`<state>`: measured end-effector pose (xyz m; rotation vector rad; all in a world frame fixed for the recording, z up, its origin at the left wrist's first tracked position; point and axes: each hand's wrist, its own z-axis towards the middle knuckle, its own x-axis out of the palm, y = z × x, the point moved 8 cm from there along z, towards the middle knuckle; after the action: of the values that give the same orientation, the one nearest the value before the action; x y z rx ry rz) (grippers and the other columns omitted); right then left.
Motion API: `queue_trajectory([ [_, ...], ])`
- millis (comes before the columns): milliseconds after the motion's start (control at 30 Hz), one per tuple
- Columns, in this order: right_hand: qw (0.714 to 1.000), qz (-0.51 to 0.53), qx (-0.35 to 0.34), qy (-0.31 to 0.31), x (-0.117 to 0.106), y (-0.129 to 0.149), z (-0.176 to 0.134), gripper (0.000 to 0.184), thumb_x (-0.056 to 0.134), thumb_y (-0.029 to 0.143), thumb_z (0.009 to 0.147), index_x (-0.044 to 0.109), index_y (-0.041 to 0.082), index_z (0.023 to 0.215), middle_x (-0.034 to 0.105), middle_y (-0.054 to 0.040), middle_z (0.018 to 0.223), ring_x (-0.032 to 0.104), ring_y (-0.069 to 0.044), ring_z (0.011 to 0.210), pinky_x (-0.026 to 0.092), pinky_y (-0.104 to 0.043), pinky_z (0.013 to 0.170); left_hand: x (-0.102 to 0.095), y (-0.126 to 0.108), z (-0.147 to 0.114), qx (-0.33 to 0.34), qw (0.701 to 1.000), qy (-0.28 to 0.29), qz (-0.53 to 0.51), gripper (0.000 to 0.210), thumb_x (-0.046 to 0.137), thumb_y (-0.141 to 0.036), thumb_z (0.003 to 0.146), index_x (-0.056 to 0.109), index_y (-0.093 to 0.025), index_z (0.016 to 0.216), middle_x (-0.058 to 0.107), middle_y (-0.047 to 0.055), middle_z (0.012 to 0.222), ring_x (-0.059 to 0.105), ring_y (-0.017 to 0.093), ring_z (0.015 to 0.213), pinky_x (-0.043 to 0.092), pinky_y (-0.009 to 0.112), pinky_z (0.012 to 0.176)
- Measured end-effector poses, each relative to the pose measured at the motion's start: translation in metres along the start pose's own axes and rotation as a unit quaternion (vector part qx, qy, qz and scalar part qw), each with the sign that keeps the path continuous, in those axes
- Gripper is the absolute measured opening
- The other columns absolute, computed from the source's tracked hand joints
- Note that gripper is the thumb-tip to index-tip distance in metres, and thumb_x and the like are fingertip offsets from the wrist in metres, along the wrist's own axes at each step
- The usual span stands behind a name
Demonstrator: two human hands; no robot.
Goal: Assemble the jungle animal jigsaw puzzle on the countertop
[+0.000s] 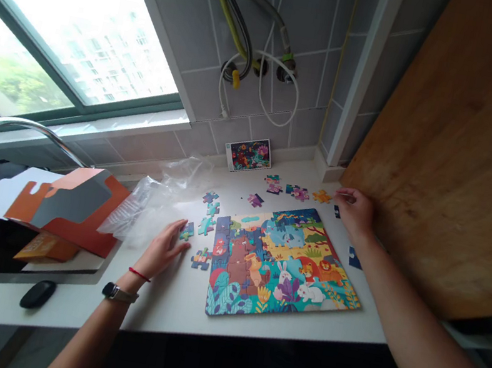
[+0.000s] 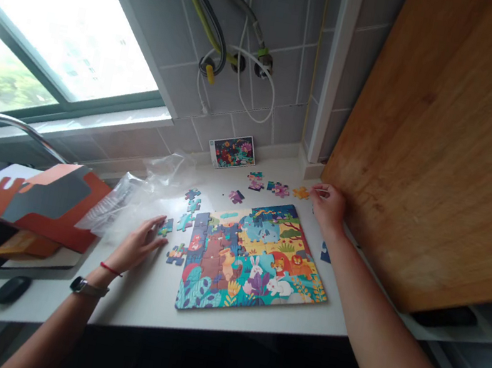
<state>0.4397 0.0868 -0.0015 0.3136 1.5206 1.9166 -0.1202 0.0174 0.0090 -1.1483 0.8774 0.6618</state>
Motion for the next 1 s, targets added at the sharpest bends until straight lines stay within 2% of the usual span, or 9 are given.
queue_trajectory([
  [133,1.0,0.021,0.009,0.011,0.005,-0.001,-0.002,0.023,0.075,0.042,0.074,0.07,0.021,0.081,0.075,-0.0087,0.084,0.07,-0.024,0.079,0.056,-0.033,0.067,-0.004,0.007,-0.001,-0.053,0.998,-0.008,-0.024,0.059,0.062,-0.051,0.089,0.058,-0.021,0.14,0.068,0.014,0.139,0.067,0.031,0.123,0.054,0.049,0.105],
  [267,0.998,0.047,-0.002,0.029,0.009,0.005,-0.005,0.032,0.076,0.049,0.072,0.071,0.02,0.081,0.074,-0.0074,0.079,0.067,-0.022,0.073,0.052,-0.031,0.063,-0.008,0.009,0.006,-0.065,0.995,-0.033,-0.061,0.058,0.068,-0.047,0.082,0.062,-0.024,0.135,0.075,0.01,0.127,0.071,0.029,0.111,0.057,0.045,0.094],
  [400,0.997,0.064,0.01,0.031,0.008,0.007,-0.006,0.034,0.078,0.05,0.071,0.071,0.018,0.082,0.069,-0.0044,0.068,0.063,-0.02,0.066,0.051,-0.031,0.059,-0.007,0.009,0.009,-0.067,0.993,-0.061,-0.082,0.054,0.072,-0.046,0.079,0.066,-0.023,0.128,0.078,0.009,0.115,0.072,0.028,0.107,0.057,0.044,0.091],
  [667,0.996,0.077,0.025,0.026,0.009,0.007,-0.004,0.031,0.074,0.048,0.072,0.071,0.019,0.084,0.071,-0.0056,0.074,0.066,-0.022,0.071,0.055,-0.034,0.065,-0.009,0.005,-0.006,-0.06,0.975,-0.185,-0.108,0.048,0.073,-0.058,0.08,0.068,-0.022,0.112,0.061,0.009,0.116,0.072,0.023,0.094,0.062,0.043,0.092],
  [800,0.996,0.082,0.036,0.029,0.01,0.006,-0.002,0.031,0.071,0.049,0.074,0.07,0.02,0.084,0.072,-0.0065,0.079,0.067,-0.022,0.075,0.056,-0.036,0.071,-0.008,-0.003,-0.007,-0.041,0.973,-0.196,-0.119,0.043,0.071,-0.055,0.083,0.067,-0.022,0.109,0.056,0.007,0.117,0.069,0.019,0.089,0.065,0.042,0.091],
  [1000,0.994,0.095,0.038,0.035,0.012,0.002,0.0,0.03,0.069,0.048,0.073,0.07,0.02,0.084,0.074,-0.0078,0.085,0.067,-0.022,0.08,0.055,-0.034,0.07,-0.008,-0.013,-0.007,-0.029,0.974,-0.192,-0.117,0.037,0.069,-0.052,0.086,0.066,-0.023,0.109,0.057,0.009,0.119,0.07,0.021,0.091,0.068,0.043,0.084],
])
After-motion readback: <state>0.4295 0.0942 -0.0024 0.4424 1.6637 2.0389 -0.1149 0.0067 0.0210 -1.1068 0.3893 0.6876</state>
